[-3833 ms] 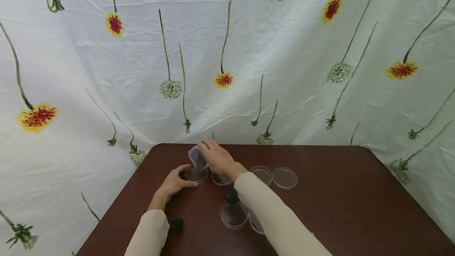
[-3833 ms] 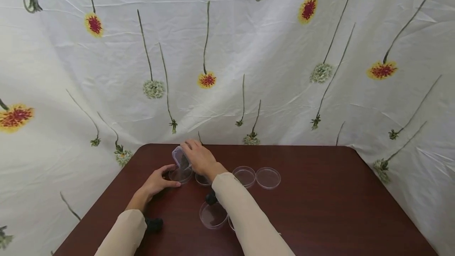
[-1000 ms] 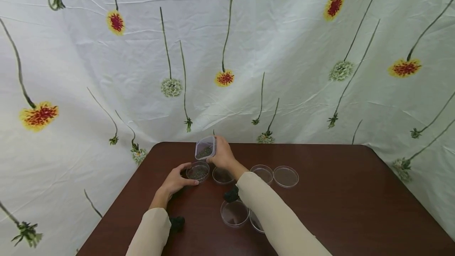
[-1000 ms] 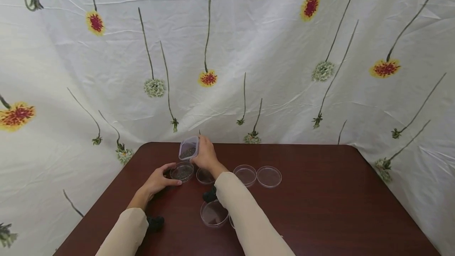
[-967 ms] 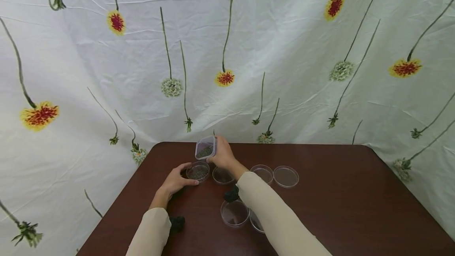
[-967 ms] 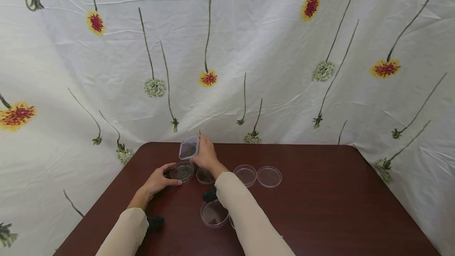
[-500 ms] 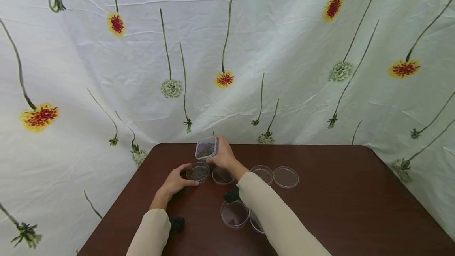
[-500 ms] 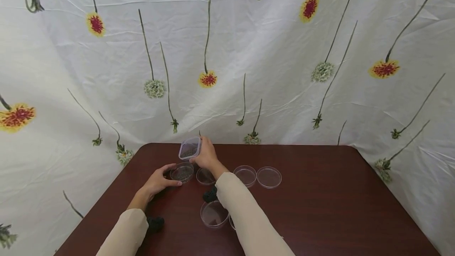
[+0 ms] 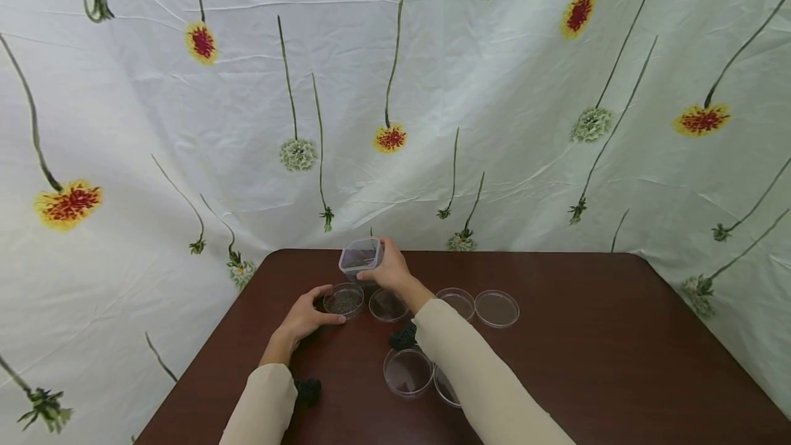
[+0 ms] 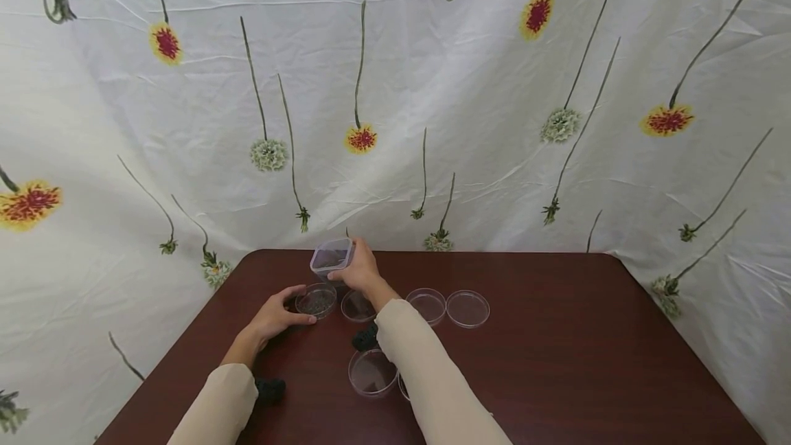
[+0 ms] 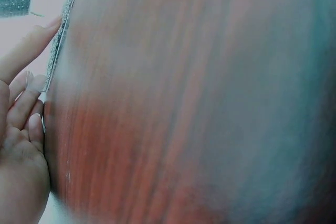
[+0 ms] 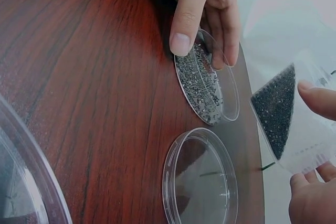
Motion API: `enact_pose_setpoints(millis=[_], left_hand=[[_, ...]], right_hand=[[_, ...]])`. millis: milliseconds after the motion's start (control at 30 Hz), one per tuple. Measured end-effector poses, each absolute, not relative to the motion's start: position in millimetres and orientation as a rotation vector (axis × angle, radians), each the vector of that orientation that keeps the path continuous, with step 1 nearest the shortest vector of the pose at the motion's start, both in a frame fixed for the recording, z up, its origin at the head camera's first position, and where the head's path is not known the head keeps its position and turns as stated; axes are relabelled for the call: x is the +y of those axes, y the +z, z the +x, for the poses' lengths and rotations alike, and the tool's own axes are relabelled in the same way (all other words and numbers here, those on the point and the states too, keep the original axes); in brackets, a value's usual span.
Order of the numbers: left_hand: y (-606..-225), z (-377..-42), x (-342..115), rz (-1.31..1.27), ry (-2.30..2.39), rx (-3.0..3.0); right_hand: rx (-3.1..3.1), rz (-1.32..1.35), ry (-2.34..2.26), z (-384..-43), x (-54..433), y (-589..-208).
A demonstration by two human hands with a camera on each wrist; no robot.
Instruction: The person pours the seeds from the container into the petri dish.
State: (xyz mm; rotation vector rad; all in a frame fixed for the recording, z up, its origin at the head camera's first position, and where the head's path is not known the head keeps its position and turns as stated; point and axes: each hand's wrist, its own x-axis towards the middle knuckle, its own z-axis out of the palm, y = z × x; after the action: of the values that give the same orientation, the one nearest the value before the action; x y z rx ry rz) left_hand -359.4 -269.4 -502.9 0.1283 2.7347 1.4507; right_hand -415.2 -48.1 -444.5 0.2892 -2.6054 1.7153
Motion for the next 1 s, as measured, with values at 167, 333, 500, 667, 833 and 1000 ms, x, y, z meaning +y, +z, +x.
enact_pose_setpoints(millis=[167, 333, 500, 667, 833, 1000], left_hand=[[-504.0, -359.5, -270.4, 0.132, 1.45, 2.745], [-505.5, -359.7, -270.7, 0.131, 1.452, 2.748], [-505.5, -359.3, -270.2, 0.127, 1.452, 2.75], [-505.9, -359.7, -269.5, 0.133, 1.447, 2.751], [-506.3, -360.0, -269.5, 0.132, 1.444, 2.754], [-505.7, -360.0, -270.7, 0.132, 1.448, 2.749]], right_hand=[[-2.556, 0.27, 1.884, -412.2, -45.3, -443.6], [-2.459, 0.236, 2.132, -409.2, -40.1, -443.2], [-2.359, 0.221, 2.397, -408.4, -37.1, -442.9], [-2.322, 0.249, 2.494, -409.4, -36.7, -443.9], [-2.304, 0.279, 2.495, -411.1, -35.2, -442.8], [-2.338, 0.292, 2.45, -412.6, -31.2, -440.0]])
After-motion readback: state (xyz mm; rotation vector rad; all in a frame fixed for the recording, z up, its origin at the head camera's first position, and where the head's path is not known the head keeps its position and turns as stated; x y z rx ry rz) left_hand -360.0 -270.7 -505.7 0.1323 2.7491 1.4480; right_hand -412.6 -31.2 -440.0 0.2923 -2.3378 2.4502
